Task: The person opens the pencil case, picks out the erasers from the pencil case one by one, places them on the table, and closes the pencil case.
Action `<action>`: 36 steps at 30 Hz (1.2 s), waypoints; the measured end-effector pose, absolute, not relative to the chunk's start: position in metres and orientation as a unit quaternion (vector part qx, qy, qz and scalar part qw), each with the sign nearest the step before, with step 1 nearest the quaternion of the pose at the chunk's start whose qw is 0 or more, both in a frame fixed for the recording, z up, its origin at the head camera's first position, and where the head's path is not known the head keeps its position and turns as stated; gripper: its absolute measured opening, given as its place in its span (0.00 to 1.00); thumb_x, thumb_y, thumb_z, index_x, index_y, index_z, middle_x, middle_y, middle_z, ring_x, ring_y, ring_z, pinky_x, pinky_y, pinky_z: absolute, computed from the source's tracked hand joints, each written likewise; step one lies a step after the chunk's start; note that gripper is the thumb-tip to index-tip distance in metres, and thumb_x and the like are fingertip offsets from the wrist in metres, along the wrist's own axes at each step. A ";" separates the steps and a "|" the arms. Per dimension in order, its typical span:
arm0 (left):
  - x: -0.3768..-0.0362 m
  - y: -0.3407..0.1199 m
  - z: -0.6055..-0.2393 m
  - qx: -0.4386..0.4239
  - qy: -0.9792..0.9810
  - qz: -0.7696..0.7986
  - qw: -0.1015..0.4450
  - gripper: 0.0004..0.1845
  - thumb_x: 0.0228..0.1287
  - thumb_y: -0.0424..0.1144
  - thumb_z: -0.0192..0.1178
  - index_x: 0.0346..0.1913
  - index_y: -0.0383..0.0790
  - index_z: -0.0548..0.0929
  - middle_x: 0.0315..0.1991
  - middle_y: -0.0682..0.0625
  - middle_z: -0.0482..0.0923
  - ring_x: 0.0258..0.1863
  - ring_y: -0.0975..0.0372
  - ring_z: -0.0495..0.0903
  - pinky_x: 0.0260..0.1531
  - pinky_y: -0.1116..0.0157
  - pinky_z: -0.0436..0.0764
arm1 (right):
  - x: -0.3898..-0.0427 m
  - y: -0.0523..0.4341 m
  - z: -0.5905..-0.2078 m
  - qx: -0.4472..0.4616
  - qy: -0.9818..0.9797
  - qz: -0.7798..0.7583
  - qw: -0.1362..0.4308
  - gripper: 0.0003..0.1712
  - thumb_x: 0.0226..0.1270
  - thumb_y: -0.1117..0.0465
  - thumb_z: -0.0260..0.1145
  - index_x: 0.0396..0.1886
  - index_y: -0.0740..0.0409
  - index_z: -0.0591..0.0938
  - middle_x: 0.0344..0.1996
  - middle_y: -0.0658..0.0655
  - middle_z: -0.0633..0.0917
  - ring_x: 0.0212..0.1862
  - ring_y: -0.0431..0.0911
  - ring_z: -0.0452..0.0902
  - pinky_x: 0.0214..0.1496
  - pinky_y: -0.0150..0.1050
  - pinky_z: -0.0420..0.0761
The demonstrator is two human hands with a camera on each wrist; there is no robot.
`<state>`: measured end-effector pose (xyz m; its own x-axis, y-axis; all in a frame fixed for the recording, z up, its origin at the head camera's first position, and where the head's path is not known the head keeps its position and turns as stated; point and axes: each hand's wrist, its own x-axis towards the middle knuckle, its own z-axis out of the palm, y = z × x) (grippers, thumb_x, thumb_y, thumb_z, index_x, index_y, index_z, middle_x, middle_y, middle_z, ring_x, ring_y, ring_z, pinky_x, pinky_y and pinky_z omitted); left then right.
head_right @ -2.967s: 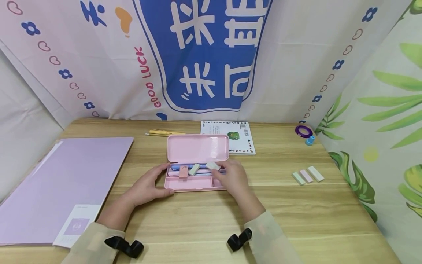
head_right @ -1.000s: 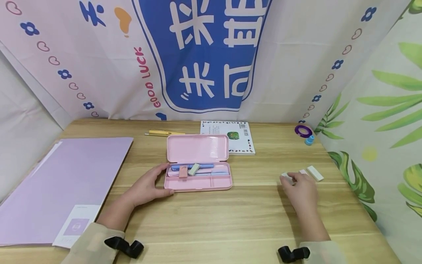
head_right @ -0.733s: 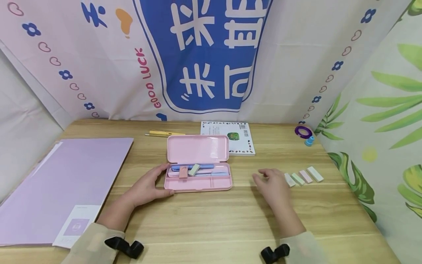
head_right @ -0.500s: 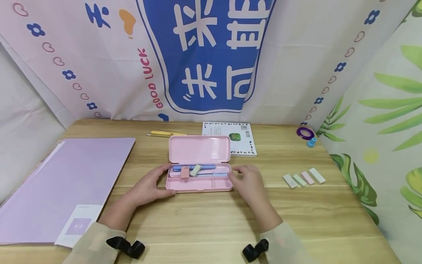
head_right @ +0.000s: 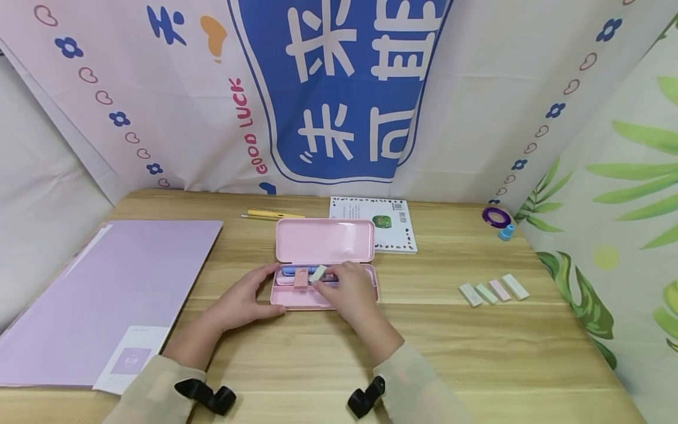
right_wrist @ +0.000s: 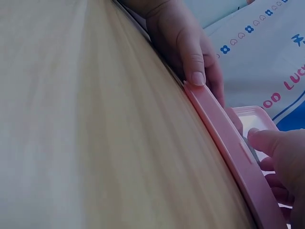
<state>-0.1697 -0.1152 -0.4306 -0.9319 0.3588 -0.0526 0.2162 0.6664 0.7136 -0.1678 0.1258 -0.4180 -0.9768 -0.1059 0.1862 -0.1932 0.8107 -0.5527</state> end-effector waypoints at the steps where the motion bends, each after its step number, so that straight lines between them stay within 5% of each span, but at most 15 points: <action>1: -0.170 -0.115 -0.430 0.159 0.908 0.376 0.094 0.52 0.49 0.56 0.74 0.74 0.41 0.61 0.74 0.37 0.59 0.74 0.42 0.58 0.71 0.42 0.61 | -0.169 0.124 -0.418 0.076 -0.950 0.293 0.071 0.19 0.56 0.45 0.74 0.39 0.53 0.87 0.37 0.52 0.86 0.48 0.49 0.78 0.56 0.46 0.75; 7: -0.169 -0.115 -0.429 0.158 0.908 0.376 0.094 0.51 0.49 0.55 0.74 0.74 0.41 0.61 0.74 0.36 0.59 0.74 0.42 0.58 0.71 0.42 0.61 | -0.172 0.119 -0.418 0.059 -0.956 0.280 0.066 0.21 0.57 0.44 0.73 0.40 0.54 0.85 0.37 0.52 0.84 0.45 0.49 0.78 0.53 0.45 0.77; 16: -0.169 -0.114 -0.429 0.155 0.907 0.378 0.098 0.51 0.49 0.55 0.74 0.74 0.41 0.61 0.74 0.37 0.59 0.74 0.43 0.58 0.72 0.43 0.61 | -0.171 0.119 -0.418 0.045 -0.951 0.299 0.061 0.18 0.57 0.56 0.66 0.46 0.59 0.87 0.40 0.56 0.86 0.47 0.50 0.80 0.55 0.47 0.79; 24: -0.170 -0.114 -0.430 0.158 0.906 0.381 0.097 0.52 0.49 0.55 0.74 0.74 0.40 0.61 0.74 0.37 0.59 0.74 0.42 0.58 0.72 0.43 0.61 | -0.170 0.119 -0.416 0.032 -0.948 0.314 0.050 0.18 0.60 0.52 0.69 0.47 0.57 0.87 0.41 0.56 0.86 0.47 0.49 0.80 0.53 0.47 0.79; 30: -0.169 -0.114 -0.428 0.159 0.906 0.380 0.099 0.52 0.49 0.54 0.74 0.74 0.40 0.61 0.74 0.36 0.58 0.74 0.42 0.57 0.72 0.43 0.60 | -0.170 0.121 -0.416 0.029 -0.939 0.336 0.068 0.15 0.59 0.56 0.69 0.45 0.58 0.88 0.34 0.54 0.85 0.39 0.46 0.78 0.45 0.43 0.80; 36: -0.169 -0.113 -0.429 0.164 0.907 0.377 0.093 0.52 0.49 0.54 0.74 0.74 0.39 0.61 0.74 0.36 0.59 0.74 0.42 0.58 0.72 0.43 0.60 | -0.166 0.144 -0.413 0.026 -0.934 0.342 0.105 0.17 0.61 0.57 0.69 0.47 0.61 0.87 0.37 0.58 0.86 0.43 0.51 0.80 0.50 0.48 0.80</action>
<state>-0.1695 -0.1134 -0.4287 -0.9287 0.3681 -0.0442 0.2280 0.6612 0.7147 -0.1660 0.1440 -0.4130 -0.9768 0.0234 0.2130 -0.1197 0.7647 -0.6331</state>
